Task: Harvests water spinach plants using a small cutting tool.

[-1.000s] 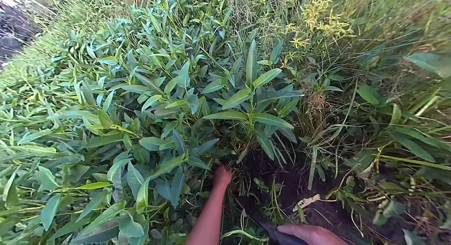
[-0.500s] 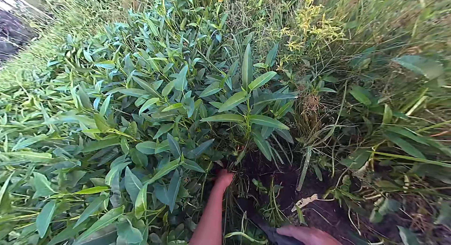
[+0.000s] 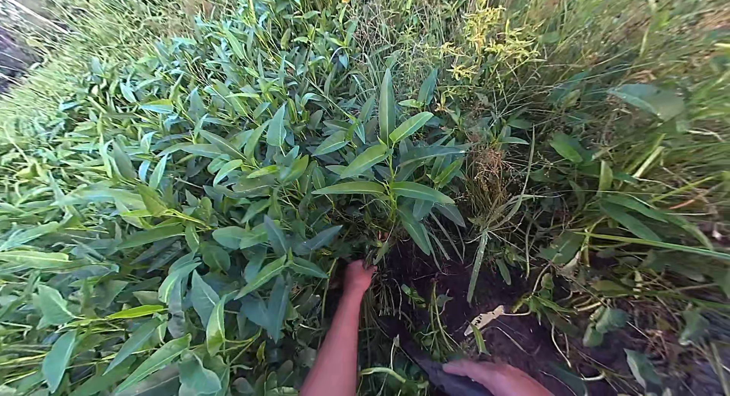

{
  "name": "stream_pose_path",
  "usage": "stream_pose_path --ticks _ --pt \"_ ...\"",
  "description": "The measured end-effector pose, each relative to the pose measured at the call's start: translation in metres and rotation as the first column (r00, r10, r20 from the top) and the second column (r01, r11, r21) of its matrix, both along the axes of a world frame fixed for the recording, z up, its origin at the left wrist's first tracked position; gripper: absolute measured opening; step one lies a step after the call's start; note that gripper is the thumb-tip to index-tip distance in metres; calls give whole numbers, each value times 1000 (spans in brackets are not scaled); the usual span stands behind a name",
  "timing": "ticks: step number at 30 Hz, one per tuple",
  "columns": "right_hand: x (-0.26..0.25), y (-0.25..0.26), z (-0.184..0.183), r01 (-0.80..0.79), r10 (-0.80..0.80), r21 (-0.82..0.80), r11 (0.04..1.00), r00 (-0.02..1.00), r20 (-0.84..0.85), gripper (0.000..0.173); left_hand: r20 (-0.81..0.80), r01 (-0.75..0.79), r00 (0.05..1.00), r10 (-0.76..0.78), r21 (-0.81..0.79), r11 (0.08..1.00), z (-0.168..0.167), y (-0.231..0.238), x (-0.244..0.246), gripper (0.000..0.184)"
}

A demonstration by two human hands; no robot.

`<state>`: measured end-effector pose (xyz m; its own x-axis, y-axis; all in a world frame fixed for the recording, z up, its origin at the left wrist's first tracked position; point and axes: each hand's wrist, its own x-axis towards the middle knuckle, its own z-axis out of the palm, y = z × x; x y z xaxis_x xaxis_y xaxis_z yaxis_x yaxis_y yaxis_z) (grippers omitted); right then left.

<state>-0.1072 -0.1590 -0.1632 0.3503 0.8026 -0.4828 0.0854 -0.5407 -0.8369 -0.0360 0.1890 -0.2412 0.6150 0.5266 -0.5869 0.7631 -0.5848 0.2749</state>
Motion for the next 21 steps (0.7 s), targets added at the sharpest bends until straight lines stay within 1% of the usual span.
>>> stream_pose_path --ticks 2,3,5,7,9,12,15,17,20,21 --pt "-2 -1 3 10 -10 -22 1000 1000 -5 52 -20 9 1000 -9 9 1000 4 -4 4 41" --pt "-4 -1 2 17 -17 -22 1000 1000 -1 52 -62 25 998 -23 42 999 7 -6 5 42" --pt "-5 -1 1 23 -23 -12 1000 1000 -1 52 -196 81 979 -60 102 991 11 -4 5 48" --pt "-4 1 4 17 -17 -17 1000 1000 -4 52 -277 102 958 -81 63 993 12 4 7 56" --pt "-3 1 6 17 -17 -14 1000 1000 -7 52 -272 80 959 -80 -11 997 9 12 9 66" --pt "-4 0 4 17 -18 -9 1000 1000 -5 52 -265 80 961 -78 -2 997 10 9 12 73" --pt "-5 0 1 19 -19 4 1000 1000 -1 53 -290 112 953 -90 62 992 9 -4 13 70" --pt "-5 0 -1 16 -16 12 1000 1000 4 53 -330 167 935 -127 96 981 13 -15 14 68" --pt "-5 0 -1 12 -12 9 1000 1000 10 52 -409 258 894 -184 132 957 16 -30 17 54" --pt "-5 0 -1 15 -15 9 1000 1000 10 52 -412 268 891 -191 138 954 16 -31 16 49"
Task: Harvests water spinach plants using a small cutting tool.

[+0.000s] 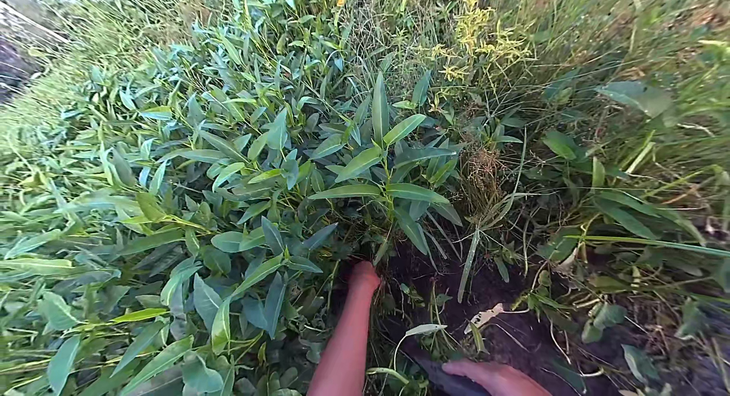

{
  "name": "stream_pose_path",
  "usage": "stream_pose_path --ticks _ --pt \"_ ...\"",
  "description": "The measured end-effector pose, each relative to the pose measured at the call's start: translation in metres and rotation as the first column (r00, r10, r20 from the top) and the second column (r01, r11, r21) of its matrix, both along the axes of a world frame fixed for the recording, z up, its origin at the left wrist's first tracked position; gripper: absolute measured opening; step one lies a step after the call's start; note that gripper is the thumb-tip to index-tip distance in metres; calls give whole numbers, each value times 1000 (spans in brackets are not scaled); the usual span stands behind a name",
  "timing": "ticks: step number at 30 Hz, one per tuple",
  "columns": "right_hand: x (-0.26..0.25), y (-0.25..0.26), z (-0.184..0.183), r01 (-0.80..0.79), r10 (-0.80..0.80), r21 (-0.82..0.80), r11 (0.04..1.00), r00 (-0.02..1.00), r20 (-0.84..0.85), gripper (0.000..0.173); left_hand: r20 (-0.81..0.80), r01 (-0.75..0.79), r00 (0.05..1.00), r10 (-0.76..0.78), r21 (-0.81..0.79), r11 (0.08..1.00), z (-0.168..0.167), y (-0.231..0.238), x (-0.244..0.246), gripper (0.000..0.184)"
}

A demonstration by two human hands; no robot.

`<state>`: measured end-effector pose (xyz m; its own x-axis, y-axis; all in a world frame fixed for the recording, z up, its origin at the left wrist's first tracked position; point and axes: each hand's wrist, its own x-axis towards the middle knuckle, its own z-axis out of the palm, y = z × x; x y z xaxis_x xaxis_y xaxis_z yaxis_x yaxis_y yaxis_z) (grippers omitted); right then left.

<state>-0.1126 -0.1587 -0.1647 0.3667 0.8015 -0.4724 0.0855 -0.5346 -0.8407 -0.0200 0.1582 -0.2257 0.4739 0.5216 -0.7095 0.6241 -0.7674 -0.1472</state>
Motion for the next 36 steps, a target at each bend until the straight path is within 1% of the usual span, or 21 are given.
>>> stream_pose_path --ticks 4,7,8,10,11,13,14,16,18,20,21,23,25,27,30,32,34,36 --pt "-2 1 0 4 -4 -12 1000 1000 5 52 55 -31 998 33 -35 999 -4 5 -5 38" --pt "-3 -1 2 10 -10 -6 1000 1000 14 52 42 -35 998 40 -100 994 -4 15 -8 40" --pt "-3 -2 2 14 -14 -1 1000 1000 16 52 51 -48 997 54 -119 992 -2 19 -8 41" --pt "-2 -7 4 38 -38 21 999 999 12 52 131 -111 982 137 -186 976 9 30 -14 39" --pt "0 -10 5 65 -66 51 997 998 12 51 189 -155 961 200 -229 961 16 41 -21 38" --pt "9 -16 10 171 -178 164 972 984 26 47 289 -248 893 346 -326 912 40 65 -37 41" --pt "16 -16 15 215 -227 211 954 973 34 46 334 -298 842 424 -368 881 53 77 -48 42" --pt "34 -5 27 246 -269 254 935 961 58 46 412 -369 737 535 -419 830 72 97 -69 37" --pt "54 22 35 192 -227 239 952 966 125 47 434 -389 671 601 -484 784 81 109 -85 27" --pt "71 56 42 41 -68 152 988 982 176 47 432 -389 622 653 -553 737 80 110 -91 23" --pt "77 71 45 -56 38 95 994 982 185 48 422 -384 615 666 -577 721 79 109 -91 24" --pt "81 85 51 -223 218 2 975 952 214 47 400 -370 636 660 -593 716 82 101 -89 25" --pt "78 79 56 -331 343 -92 939 911 227 44 377 -352 653 657 -617 704 85 91 -89 24" --pt "71 64 52 -387 411 -145 911 883 225 44 357 -338 654 667 -650 680 86 81 -94 24" --pt "63 44 36 -361 376 -106 927 894 242 45 342 -325 652 677 -680 657 75 67 -94 23" --pt "61 36 31 -331 339 -72 941 912 233 47 330 -329 655 680 -686 649 74 58 -90 22" --pt "65 25 34 -267 265 -20 963 942 205 49 339 -300 687 643 -674 675 87 54 -85 21" --pt "74 3 42 -159 148 39 987 969 200 50 374 -237 715 590 -665 708 110 58 -78 20"
